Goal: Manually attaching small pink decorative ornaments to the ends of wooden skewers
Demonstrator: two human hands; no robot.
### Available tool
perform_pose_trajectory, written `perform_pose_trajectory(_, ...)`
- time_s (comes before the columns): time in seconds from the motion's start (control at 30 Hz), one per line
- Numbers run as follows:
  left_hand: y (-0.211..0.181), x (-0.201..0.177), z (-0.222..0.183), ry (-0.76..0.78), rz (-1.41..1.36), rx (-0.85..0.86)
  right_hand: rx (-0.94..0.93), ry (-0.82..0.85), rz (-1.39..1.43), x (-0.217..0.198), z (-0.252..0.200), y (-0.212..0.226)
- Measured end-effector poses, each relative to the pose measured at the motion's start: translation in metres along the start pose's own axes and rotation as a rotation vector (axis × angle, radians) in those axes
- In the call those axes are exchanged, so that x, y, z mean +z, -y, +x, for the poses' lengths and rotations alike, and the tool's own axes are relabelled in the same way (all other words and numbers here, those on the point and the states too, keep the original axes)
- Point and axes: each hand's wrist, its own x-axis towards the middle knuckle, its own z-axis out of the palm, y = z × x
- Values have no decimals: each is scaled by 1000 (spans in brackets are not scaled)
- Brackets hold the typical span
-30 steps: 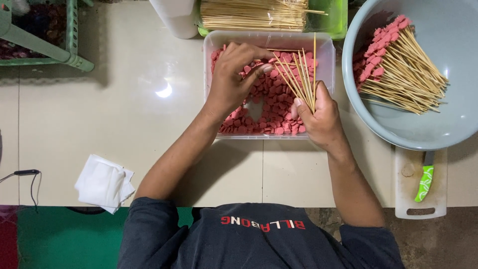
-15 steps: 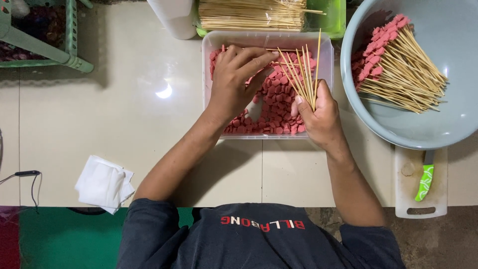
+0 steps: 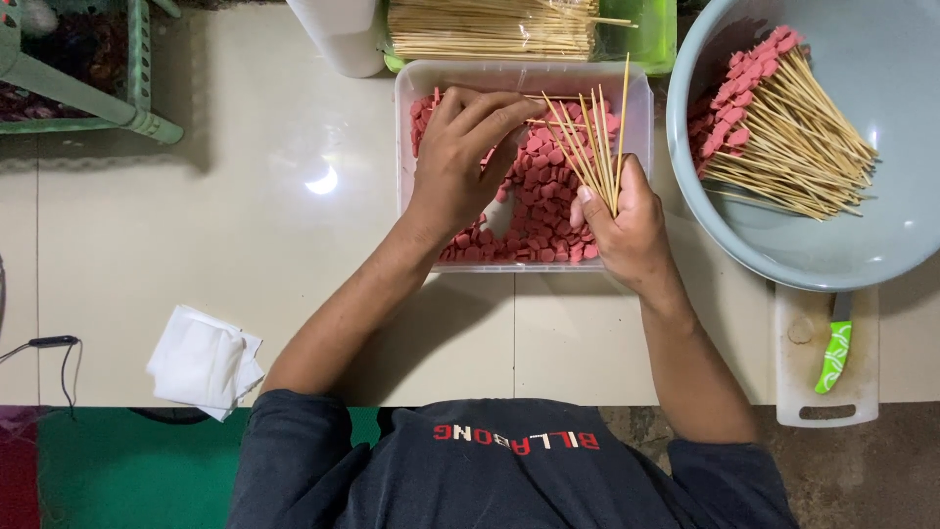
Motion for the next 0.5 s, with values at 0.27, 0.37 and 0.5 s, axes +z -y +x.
perform_pose_trajectory(0.27,-8,-5,2,10,99,76,5,-5,-7,0,0,-1)
perform_pose_trajectory(0.37,-7,-3,0,13,153,94,4,-4,-17,0,0,-2)
perform_pose_trajectory(0.5,-8,-3,-2,14,176,88,9,-8,-19,0,0,0)
